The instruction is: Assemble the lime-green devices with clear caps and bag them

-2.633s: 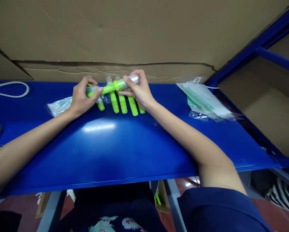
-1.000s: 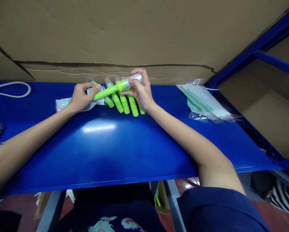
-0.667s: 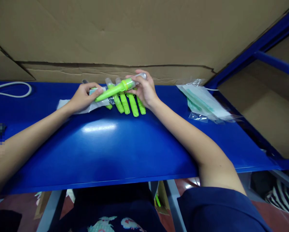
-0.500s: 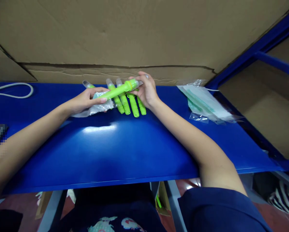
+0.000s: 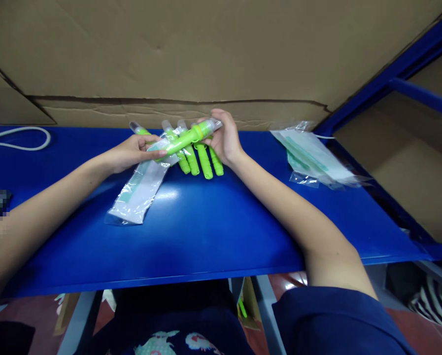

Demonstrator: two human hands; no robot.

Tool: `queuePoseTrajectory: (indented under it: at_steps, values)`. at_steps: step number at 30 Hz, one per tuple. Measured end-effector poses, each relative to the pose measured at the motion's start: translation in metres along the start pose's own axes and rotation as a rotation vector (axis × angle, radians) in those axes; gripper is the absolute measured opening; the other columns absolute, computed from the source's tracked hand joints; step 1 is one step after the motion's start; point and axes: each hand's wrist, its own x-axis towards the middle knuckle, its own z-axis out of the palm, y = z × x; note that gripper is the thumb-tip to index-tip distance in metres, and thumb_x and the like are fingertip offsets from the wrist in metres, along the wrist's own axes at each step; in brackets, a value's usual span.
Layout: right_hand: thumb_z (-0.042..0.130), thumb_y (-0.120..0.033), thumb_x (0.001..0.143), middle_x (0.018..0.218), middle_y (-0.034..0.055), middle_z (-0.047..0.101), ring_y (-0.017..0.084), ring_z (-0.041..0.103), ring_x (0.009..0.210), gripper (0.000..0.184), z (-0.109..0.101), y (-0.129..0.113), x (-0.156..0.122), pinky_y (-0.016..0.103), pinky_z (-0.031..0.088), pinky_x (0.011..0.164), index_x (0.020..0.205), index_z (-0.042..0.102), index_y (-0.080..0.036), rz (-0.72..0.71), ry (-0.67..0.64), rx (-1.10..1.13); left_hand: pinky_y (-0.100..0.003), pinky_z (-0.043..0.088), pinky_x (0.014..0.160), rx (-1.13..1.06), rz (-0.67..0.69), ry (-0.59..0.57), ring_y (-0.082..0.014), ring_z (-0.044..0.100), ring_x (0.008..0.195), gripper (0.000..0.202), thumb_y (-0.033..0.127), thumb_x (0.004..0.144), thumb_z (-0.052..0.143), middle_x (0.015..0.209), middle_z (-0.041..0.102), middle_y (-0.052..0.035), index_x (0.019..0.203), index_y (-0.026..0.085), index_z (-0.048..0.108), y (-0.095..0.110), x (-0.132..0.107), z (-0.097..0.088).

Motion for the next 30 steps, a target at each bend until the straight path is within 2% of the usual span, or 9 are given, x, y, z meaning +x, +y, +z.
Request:
queuePoseTrajectory:
  at_steps: [4, 7, 11, 15, 18, 21, 26, 30]
  values:
    - [0.068, -0.073, 0.077, 0.104, 0.0021, 0.077, 0.030, 0.070, 0.121, 0.052, 0.003, -0.003, -0.002, 0.051, 0.063, 0.090, 0.101, 0.049, -0.031, -0.006, -0.005, 0.007, -0.026, 0.054, 0.071, -0.072, -0.018, -0.005, -0.0169, 0.073, 0.079, 0.041, 0.033, 0.077, 0.086, 0.098, 0.080, -0.0073, 0.112, 0.016, 0.074, -0.002, -0.001, 0.003]
    - [0.068, -0.072, 0.077, 0.104, 0.0027, 0.077, 0.030, 0.070, 0.120, 0.050, 0.002, -0.006, -0.001, 0.053, 0.062, 0.092, 0.098, 0.049, -0.031, -0.029, -0.036, -0.049, -0.027, 0.056, 0.075, -0.217, -0.044, -0.067, -0.0176, 0.075, 0.082, 0.041, 0.030, 0.077, 0.088, 0.101, 0.081, -0.0081, 0.113, 0.016, 0.073, -0.003, -0.002, 0.006]
    - [0.066, -0.073, 0.078, 0.103, 0.0038, 0.076, 0.031, 0.070, 0.119, 0.049, 0.002, -0.011, -0.001, 0.054, 0.061, 0.094, 0.097, 0.049, -0.030, -0.073, -0.089, -0.076, -0.027, 0.058, 0.081, -0.379, -0.069, -0.167, -0.0176, 0.078, 0.087, 0.050, 0.023, 0.078, 0.088, 0.106, 0.082, -0.0089, 0.123, 0.015, 0.070, -0.002, -0.004, 0.009]
    - [0.067, -0.071, 0.078, 0.100, 0.0037, 0.076, 0.031, 0.070, 0.118, 0.049, 0.005, -0.009, -0.001, 0.056, 0.060, 0.097, 0.097, 0.050, -0.029, -0.075, -0.076, -0.024, -0.029, 0.060, 0.080, -0.402, -0.102, -0.215, -0.0188, 0.079, 0.083, 0.064, 0.020, 0.082, 0.085, 0.099, 0.082, -0.0070, 0.141, 0.018, 0.061, -0.002, -0.006, 0.011]
    - [0.067, -0.070, 0.078, 0.099, 0.0041, 0.075, 0.030, 0.070, 0.118, 0.049, 0.007, -0.004, 0.000, 0.057, 0.060, 0.099, 0.095, 0.050, -0.028, -0.066, -0.085, -0.005, -0.028, 0.058, 0.074, -0.373, -0.105, -0.226, -0.0183, 0.078, 0.079, 0.072, 0.020, 0.084, 0.084, 0.094, 0.081, -0.0056, 0.150, 0.019, 0.054, -0.004, -0.006, 0.012]
    - [0.068, -0.070, 0.078, 0.096, 0.0045, 0.075, 0.030, 0.070, 0.117, 0.049, 0.009, -0.002, -0.001, 0.057, 0.060, 0.099, 0.095, 0.050, -0.028, -0.063, -0.110, 0.005, -0.025, 0.056, 0.069, -0.363, -0.085, -0.232, -0.0168, 0.077, 0.075, 0.073, 0.021, 0.084, 0.084, 0.092, 0.080, -0.0047, 0.151, 0.021, 0.054, -0.005, -0.006, 0.013]
    - [0.069, -0.072, 0.079, 0.099, 0.0036, 0.076, 0.029, 0.070, 0.114, 0.051, 0.017, -0.002, -0.012, 0.053, 0.059, 0.100, 0.096, 0.050, -0.028, -0.024, -0.164, -0.063, -0.027, 0.058, 0.075, -0.422, -0.106, -0.177, -0.0170, 0.077, 0.079, 0.078, 0.016, 0.080, 0.085, 0.097, 0.080, -0.0057, 0.151, 0.020, 0.052, -0.001, -0.008, 0.019]
    - [0.074, -0.070, 0.078, 0.106, 0.0017, 0.077, 0.026, 0.069, 0.111, 0.050, 0.022, 0.003, -0.020, 0.049, 0.057, 0.102, 0.099, 0.054, -0.029, -0.007, -0.233, -0.144, -0.027, 0.058, 0.072, -0.439, -0.080, -0.168, -0.0158, 0.076, 0.074, 0.079, 0.014, 0.078, 0.086, 0.092, 0.078, -0.0046, 0.150, 0.019, 0.054, -0.001, -0.008, 0.022]
